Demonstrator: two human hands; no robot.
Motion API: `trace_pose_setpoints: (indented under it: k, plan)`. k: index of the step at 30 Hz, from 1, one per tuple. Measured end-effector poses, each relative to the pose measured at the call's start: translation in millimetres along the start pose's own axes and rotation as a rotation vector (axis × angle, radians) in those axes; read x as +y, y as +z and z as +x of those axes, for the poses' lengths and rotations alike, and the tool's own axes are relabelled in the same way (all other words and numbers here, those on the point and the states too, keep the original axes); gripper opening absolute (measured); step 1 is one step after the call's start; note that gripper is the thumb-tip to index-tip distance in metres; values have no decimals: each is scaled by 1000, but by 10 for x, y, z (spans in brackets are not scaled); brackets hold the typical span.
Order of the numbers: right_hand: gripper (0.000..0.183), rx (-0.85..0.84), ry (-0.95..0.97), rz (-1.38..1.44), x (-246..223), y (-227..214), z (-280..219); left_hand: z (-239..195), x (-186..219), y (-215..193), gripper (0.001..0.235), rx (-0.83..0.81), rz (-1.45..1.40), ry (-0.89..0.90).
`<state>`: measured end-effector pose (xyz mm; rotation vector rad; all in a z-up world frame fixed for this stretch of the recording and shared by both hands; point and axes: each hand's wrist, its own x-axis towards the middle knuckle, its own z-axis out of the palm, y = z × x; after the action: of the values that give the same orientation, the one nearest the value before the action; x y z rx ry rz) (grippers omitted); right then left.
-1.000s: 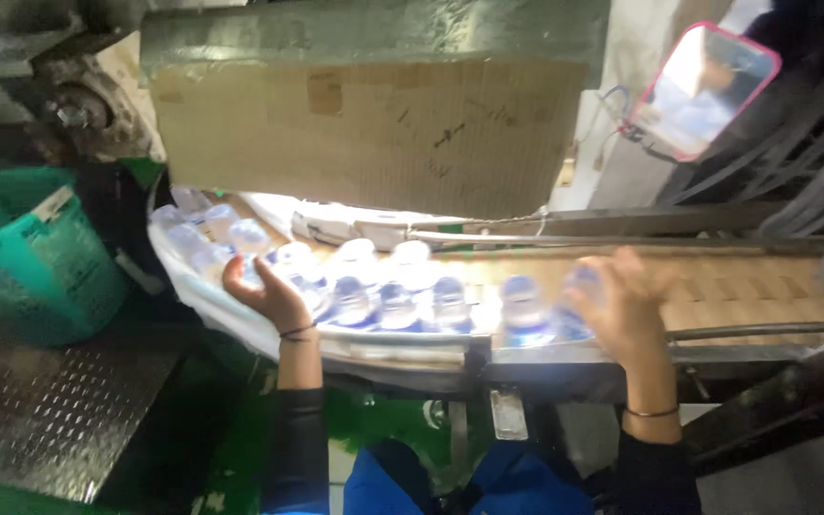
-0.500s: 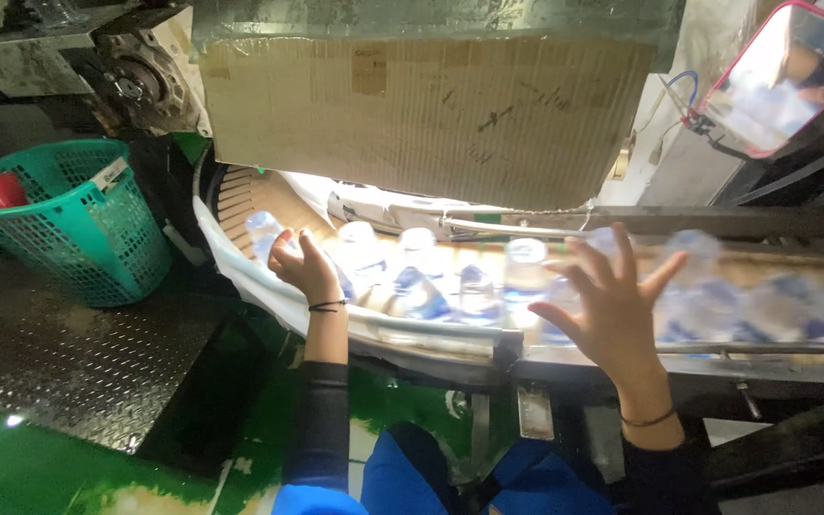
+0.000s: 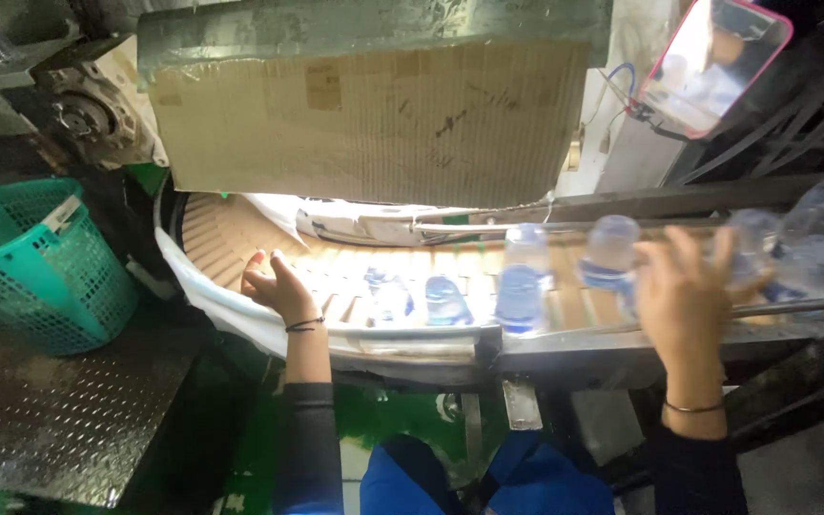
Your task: Organizing plastic water cups from a conveyor belt into a tray at a water production facility.
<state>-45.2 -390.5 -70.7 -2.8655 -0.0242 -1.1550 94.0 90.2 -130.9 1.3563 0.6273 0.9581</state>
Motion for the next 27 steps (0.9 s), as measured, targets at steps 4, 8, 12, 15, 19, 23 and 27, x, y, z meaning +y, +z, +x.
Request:
trace_pose_setpoints:
  k: [4, 8, 12, 15, 19, 23, 27]
  plan:
    - [29, 259, -2, 134, -212, -334, 114, 63, -48, 43, 66, -18, 100, 5]
    - [49, 137, -311, 183, -438, 303, 133, 114, -288, -18, 39, -79, 188, 151]
    - [46, 96, -363, -3, -543, 278, 370, 107, -253, -19, 35, -96, 137, 148]
    - [29, 240, -51, -330, -140, 270, 459, 126, -384, -44, 34, -103, 162, 154]
    - [43, 155, 82, -183, 143, 116, 425, 222, -416, 130, 31, -69, 141, 209]
    - [27, 65, 138, 79, -84, 177, 353, 251, -547, 59, 33, -75, 289, 225]
    - [45, -463, 197, 100, 141, 665, 290, 493, -907, 337, 84, 5, 356, 120]
